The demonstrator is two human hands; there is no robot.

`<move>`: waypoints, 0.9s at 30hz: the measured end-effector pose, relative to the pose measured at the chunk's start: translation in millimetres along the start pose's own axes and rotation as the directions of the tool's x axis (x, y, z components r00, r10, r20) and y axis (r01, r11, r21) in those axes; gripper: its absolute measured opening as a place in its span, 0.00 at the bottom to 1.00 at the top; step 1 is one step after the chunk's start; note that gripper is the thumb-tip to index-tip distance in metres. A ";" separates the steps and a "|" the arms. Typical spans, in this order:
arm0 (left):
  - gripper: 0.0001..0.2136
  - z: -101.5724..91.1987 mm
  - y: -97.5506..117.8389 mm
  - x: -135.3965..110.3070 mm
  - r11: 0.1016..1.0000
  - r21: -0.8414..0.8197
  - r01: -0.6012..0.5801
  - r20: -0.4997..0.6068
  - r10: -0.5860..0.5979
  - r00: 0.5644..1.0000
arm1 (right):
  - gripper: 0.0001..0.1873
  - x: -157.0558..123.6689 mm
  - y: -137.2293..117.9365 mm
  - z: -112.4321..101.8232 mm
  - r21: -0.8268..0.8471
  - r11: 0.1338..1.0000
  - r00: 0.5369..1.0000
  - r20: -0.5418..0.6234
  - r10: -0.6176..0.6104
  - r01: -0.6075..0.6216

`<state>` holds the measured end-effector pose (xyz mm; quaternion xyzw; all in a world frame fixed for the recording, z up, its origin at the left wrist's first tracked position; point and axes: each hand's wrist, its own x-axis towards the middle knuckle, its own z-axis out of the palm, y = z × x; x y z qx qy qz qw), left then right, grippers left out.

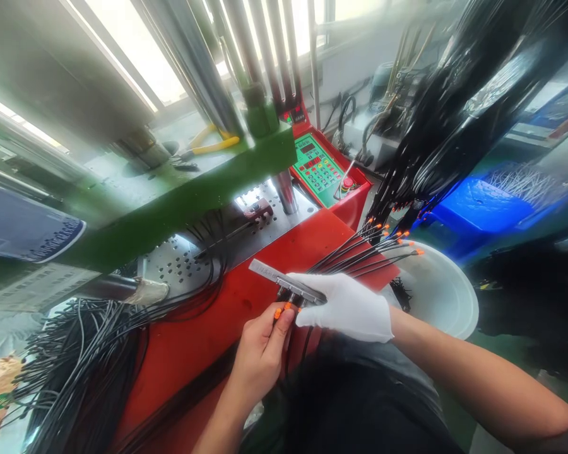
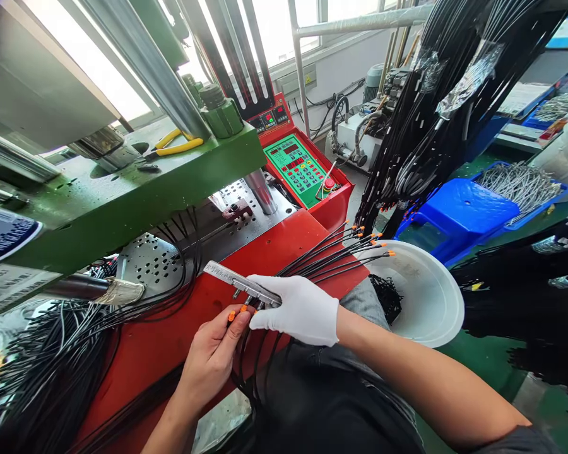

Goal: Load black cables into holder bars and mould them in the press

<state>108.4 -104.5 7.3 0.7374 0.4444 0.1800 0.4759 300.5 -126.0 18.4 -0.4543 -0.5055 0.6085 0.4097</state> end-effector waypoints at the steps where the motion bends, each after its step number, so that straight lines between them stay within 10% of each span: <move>1: 0.11 0.4 -0.4 0.5 1.000 0.018 0.006 -0.008 -0.006 1.000 | 0.28 0.1 2.1 1.5 -0.031 1.000 1.000 -0.029 -0.002 0.002; 5: 0.10 2.8 -1.0 3.5 0.997 0.082 0.006 -0.050 -0.002 0.999 | 0.30 0.1 7.6 6.7 -0.204 0.979 0.990 -0.138 -0.042 0.013; 13: 0.15 -0.9 4.0 3.2 0.973 -0.171 0.157 0.027 -0.155 0.988 | 0.24 2.7 2.6 -12.1 -0.073 0.993 0.991 0.091 0.095 -0.089; 19: 0.13 -1.8 -0.3 2.1 0.920 -0.371 0.123 -0.101 -0.172 0.980 | 0.27 5.3 -1.3 -16.8 -0.199 0.973 0.992 -0.059 0.110 -0.120; 27: 0.11 -2.5 -5.8 -1.6 0.917 -0.384 0.110 -0.067 -0.146 0.987 | 0.25 2.2 -7.0 -13.9 -0.109 0.993 0.997 0.051 0.054 -0.049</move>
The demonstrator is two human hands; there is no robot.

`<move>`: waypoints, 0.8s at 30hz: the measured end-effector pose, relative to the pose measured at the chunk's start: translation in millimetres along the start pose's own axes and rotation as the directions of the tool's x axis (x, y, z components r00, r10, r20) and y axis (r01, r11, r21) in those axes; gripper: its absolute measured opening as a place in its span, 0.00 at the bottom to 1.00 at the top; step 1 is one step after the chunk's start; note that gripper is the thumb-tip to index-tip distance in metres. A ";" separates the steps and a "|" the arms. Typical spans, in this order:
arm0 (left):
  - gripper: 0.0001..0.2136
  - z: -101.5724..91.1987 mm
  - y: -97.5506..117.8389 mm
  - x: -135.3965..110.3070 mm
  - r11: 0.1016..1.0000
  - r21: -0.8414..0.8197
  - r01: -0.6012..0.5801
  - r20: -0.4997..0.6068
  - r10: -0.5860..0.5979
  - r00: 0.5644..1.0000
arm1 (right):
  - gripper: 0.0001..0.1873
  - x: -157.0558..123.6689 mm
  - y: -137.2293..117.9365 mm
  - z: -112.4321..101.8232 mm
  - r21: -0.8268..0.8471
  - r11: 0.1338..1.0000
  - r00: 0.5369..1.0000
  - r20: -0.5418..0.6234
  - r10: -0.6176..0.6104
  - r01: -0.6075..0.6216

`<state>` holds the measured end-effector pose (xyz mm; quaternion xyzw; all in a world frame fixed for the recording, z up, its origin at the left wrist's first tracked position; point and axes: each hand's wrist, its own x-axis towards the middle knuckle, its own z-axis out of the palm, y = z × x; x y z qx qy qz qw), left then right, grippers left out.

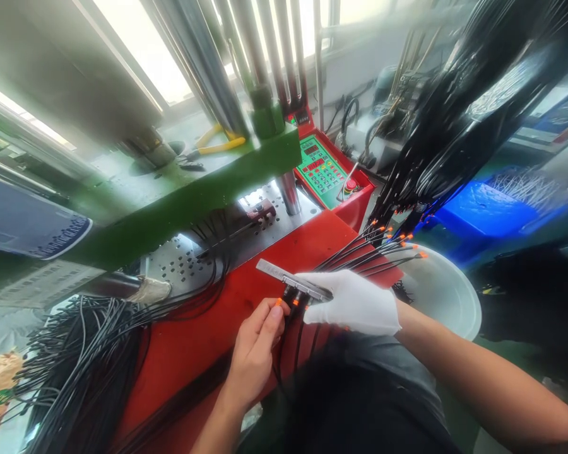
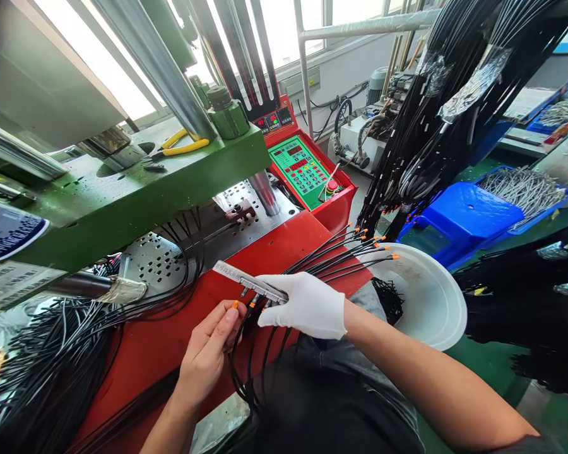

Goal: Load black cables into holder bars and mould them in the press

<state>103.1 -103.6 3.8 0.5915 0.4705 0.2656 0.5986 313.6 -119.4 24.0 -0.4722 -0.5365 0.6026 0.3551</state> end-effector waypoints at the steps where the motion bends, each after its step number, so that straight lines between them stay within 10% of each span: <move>1: 0.11 -0.6 0.1 0.3 0.999 0.048 -0.020 -0.003 0.020 1.000 | 0.25 -0.1 -0.5 0.3 0.003 1.000 1.000 0.007 -0.002 0.002; 6: 0.09 -4.8 -1.7 1.9 0.961 0.245 -0.128 -0.013 0.135 0.991 | 0.28 -0.7 0.4 -1.1 -0.008 0.999 0.998 0.033 0.049 -0.048; 24: 0.21 -17.0 1.9 2.4 0.987 0.134 -0.093 0.241 0.058 0.969 | 0.24 -4.5 -2.1 -3.0 -0.021 1.000 0.987 0.160 0.017 -0.014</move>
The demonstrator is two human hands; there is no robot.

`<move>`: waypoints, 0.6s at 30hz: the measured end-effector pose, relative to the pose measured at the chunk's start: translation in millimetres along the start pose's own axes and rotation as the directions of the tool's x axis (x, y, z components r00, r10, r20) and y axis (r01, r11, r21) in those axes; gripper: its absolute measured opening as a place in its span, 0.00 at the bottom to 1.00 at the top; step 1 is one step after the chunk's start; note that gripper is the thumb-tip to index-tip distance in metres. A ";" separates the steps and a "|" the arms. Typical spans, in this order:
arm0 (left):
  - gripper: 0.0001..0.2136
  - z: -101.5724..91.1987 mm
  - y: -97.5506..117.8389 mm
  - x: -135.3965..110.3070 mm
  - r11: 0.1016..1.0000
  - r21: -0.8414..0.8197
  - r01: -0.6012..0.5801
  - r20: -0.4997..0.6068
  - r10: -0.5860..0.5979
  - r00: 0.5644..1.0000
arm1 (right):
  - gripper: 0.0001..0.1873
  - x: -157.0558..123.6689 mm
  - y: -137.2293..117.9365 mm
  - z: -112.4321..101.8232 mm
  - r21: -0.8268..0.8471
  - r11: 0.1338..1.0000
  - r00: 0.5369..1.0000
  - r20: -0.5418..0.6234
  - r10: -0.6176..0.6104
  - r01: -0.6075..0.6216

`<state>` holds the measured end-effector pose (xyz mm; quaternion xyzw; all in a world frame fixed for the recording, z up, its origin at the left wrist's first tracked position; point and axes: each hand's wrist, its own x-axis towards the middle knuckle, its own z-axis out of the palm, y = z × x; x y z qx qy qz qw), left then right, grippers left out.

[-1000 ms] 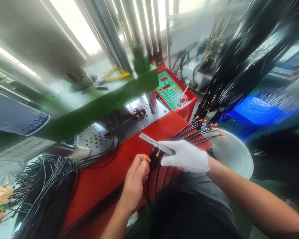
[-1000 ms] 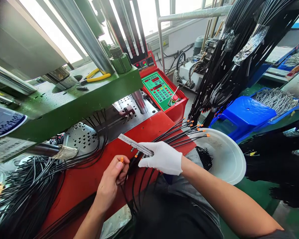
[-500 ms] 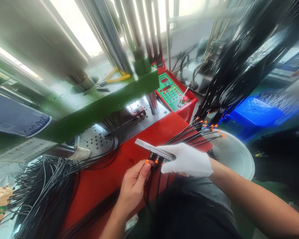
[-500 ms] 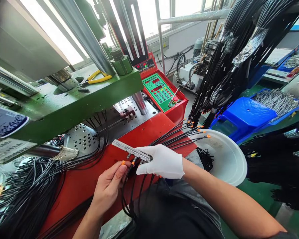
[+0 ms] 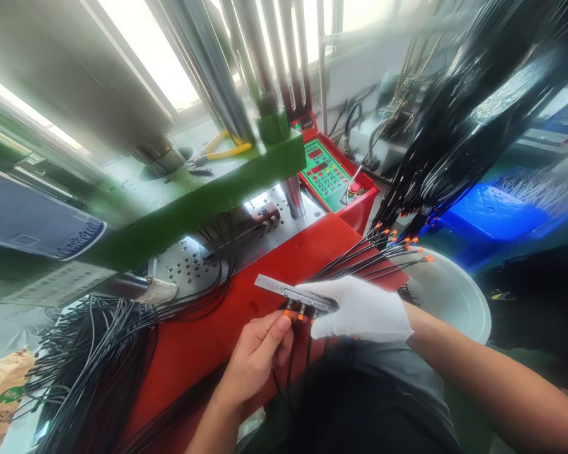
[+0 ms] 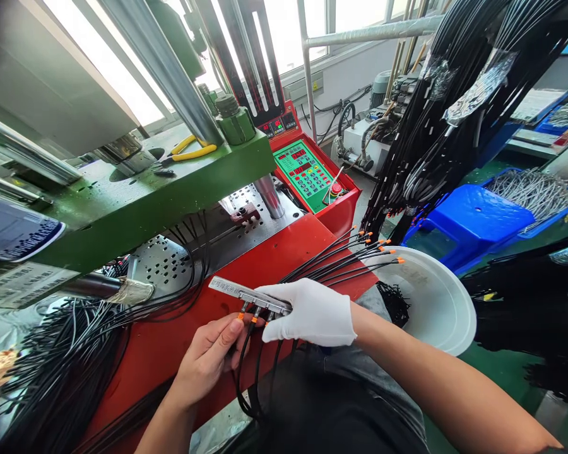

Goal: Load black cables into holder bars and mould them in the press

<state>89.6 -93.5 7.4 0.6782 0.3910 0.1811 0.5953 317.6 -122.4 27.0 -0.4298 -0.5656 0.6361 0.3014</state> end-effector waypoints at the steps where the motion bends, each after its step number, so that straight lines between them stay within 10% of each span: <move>1: 0.22 -0.2 -0.1 0.3 0.999 -0.034 0.025 0.021 -0.024 0.999 | 0.25 0.1 0.2 0.2 -0.006 1.000 1.000 0.003 0.001 -0.001; 8: 0.10 5.1 0.8 4.4 0.962 -0.255 0.098 -0.092 -0.125 0.988 | 0.29 3.0 3.4 2.2 -0.018 1.000 0.998 -0.058 -0.012 0.011; 18: 0.12 1.2 -2.5 0.0 0.999 -0.004 -0.032 -0.159 0.031 0.987 | 0.25 2.1 0.8 3.6 0.009 0.998 0.995 -0.077 -0.062 0.062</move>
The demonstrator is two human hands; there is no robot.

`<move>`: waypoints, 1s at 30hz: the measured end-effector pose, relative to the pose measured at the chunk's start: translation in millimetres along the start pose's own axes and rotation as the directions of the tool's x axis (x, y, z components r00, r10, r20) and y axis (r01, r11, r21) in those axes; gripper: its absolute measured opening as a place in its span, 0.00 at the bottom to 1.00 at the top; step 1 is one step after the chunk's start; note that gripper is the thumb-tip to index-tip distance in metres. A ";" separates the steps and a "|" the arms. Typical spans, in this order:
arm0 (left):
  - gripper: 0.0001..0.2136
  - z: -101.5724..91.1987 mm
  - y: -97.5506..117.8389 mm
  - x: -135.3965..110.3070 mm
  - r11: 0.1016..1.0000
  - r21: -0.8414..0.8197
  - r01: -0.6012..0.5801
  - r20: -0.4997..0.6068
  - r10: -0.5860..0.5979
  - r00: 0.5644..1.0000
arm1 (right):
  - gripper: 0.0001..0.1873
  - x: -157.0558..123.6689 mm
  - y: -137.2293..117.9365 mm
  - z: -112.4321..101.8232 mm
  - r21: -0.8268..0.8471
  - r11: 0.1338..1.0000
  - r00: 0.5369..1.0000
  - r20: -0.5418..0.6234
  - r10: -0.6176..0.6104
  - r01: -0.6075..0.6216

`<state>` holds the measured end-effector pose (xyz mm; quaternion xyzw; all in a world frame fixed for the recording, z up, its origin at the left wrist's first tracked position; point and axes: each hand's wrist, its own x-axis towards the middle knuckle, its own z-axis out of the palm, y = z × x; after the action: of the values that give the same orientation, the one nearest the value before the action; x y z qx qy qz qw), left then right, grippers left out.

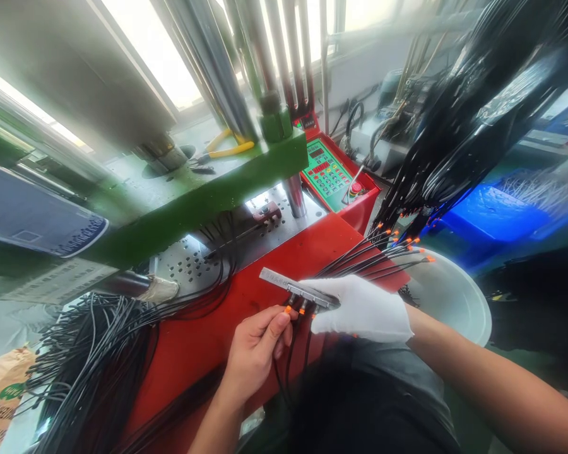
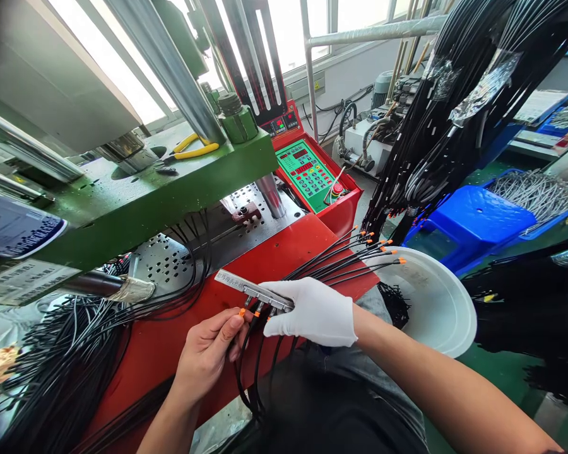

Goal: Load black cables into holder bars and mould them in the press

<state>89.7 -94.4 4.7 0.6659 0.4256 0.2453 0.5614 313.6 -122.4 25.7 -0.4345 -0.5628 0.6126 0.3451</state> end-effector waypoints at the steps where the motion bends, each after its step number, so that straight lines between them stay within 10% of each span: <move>1: 0.12 0.1 -0.5 0.0 1.000 0.008 0.001 0.000 -0.001 1.000 | 0.24 0.1 0.0 0.2 0.004 1.000 1.000 0.004 0.003 -0.003; 13: 0.15 16.8 18.0 5.0 0.965 0.259 0.038 -0.179 0.009 0.984 | 0.27 2.5 0.7 13.6 -0.129 0.988 0.980 -0.190 0.061 -0.086; 19: 0.13 -0.5 12.9 21.0 0.973 0.230 0.036 -0.207 0.012 0.978 | 0.22 18.1 4.5 -5.0 -0.186 0.977 0.995 -0.011 0.104 -0.104; 21: 0.11 -31.0 12.4 36.2 0.981 0.193 0.020 -0.450 0.070 0.890 | 0.19 31.0 6.6 -13.8 -0.319 0.932 0.984 -0.014 0.180 -0.175; 24: 0.13 -91.6 12.1 67.7 0.997 -0.070 -0.038 -0.761 -0.029 0.648 | 0.11 57.8 7.8 -18.9 -0.628 0.751 0.978 -0.158 0.135 -0.205; 26: 0.14 -125.4 10.7 90.8 0.979 -0.198 -0.040 -0.733 -0.121 0.670 | 0.10 76.1 7.9 -14.5 -0.751 0.617 0.970 -0.219 0.105 -0.236; 30: 0.19 -142.3 6.4 133.7 0.888 -0.459 -0.007 -0.455 -0.229 0.861 | 0.11 100.2 11.8 6.7 -0.820 0.506 0.962 -0.261 0.084 -0.267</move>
<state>46.2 94.9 26.1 0.4073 0.5265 0.4651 0.5835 269.7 -35.1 -0.5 -0.6573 -0.7070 0.2493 0.0768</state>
